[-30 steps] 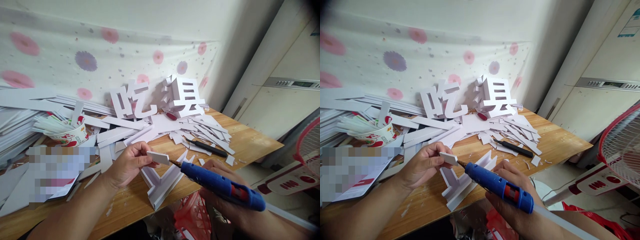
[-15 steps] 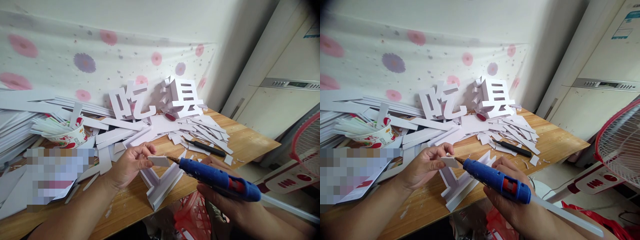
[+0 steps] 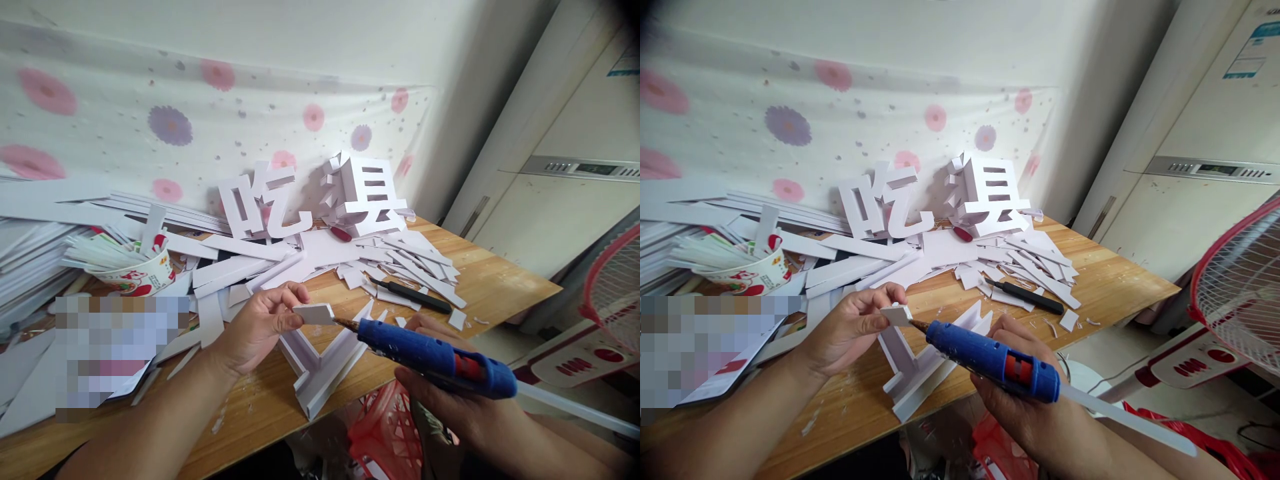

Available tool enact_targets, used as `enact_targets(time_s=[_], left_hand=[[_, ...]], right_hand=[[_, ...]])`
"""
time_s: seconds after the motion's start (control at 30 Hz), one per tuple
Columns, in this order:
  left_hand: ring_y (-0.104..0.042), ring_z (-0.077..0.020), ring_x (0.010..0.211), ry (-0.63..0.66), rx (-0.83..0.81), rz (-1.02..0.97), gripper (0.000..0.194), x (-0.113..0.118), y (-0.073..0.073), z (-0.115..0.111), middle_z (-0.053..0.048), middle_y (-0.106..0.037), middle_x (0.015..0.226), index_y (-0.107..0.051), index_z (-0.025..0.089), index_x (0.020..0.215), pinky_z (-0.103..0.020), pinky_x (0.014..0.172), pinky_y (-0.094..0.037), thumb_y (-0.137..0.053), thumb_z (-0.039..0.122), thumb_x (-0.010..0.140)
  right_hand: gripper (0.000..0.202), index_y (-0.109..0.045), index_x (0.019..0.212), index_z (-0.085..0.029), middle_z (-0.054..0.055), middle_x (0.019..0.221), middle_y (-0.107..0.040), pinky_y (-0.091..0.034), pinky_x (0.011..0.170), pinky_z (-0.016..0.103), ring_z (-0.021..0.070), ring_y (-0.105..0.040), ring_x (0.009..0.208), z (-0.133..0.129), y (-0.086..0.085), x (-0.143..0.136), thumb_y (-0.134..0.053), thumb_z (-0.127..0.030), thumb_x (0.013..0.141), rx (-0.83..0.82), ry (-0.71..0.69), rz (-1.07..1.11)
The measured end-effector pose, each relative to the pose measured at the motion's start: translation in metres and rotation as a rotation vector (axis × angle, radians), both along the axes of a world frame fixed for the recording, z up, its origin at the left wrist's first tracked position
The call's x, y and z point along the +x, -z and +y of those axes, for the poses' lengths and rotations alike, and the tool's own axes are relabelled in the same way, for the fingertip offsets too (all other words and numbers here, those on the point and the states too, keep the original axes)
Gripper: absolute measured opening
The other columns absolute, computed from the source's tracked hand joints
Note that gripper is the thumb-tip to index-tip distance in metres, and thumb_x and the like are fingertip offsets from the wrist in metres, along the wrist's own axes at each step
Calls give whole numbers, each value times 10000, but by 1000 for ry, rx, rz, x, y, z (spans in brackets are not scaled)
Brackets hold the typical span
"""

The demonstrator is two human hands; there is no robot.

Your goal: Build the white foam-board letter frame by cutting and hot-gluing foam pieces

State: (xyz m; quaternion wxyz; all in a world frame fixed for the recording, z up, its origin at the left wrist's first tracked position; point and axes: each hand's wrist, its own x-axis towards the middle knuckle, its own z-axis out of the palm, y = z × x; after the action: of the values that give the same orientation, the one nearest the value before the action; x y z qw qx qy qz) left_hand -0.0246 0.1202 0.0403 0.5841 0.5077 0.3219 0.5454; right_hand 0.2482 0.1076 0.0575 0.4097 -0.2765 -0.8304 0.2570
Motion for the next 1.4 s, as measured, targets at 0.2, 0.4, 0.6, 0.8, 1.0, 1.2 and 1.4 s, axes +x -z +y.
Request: enact_targets(time_s=[0.2,0.4,0.6,0.8,1.0,1.2,1.4], left_hand=[[-450,-147,876,0,-16,-35,221,-1,0,1,-10,-495,912,-631,164,617,-260,791,-337,-811,280,668],[-445,-156,913,-16,-58,-89,217,1,-1,0,-20,-496,921,-648,164,621,-256,816,-340,-820,293,650],[-451,-191,992,-74,-115,-130,226,9,-2,-7,-41,-516,965,-648,150,595,-278,869,-334,-823,290,630],[-475,-185,983,-119,-159,-197,218,15,-2,-8,-37,-548,965,-648,149,598,-289,888,-335,-826,273,624],[-513,-162,867,-100,-174,-221,231,15,-2,-8,-38,-569,933,-635,140,585,-286,802,-375,-822,269,627],[-504,-139,799,-72,-211,-255,281,17,-1,-10,-26,-562,932,-612,136,569,-282,763,-383,-844,292,599],[-503,-158,853,-47,-196,-254,255,16,1,-9,-35,-568,903,-631,141,594,-289,793,-376,-836,291,615]], right_hand=[[162,-490,772,-205,1,752,-501,-428,600,257,147,-506,665,2,-1,1,-504,-224,932,-24,-3,-39],[197,-514,767,-204,8,772,-502,-434,607,257,150,-510,691,0,-2,2,-497,-278,949,-111,13,-92],[72,-556,821,-208,30,881,-526,-443,591,245,154,-538,738,2,9,-4,-540,-234,885,11,52,-53],[110,-565,899,-209,37,948,-488,-432,642,250,146,-531,787,1,9,-9,-458,-193,923,39,-29,-138],[73,-546,941,-211,26,964,-451,-405,650,231,131,-513,790,2,6,-13,-472,-214,940,64,-50,-178],[116,-541,909,-186,55,957,-448,-422,649,257,156,-518,786,5,11,-12,-471,-263,960,101,-69,-212],[166,-497,850,-173,55,918,-442,-418,612,260,147,-502,741,5,12,-10,-426,-249,980,120,-55,-207]])
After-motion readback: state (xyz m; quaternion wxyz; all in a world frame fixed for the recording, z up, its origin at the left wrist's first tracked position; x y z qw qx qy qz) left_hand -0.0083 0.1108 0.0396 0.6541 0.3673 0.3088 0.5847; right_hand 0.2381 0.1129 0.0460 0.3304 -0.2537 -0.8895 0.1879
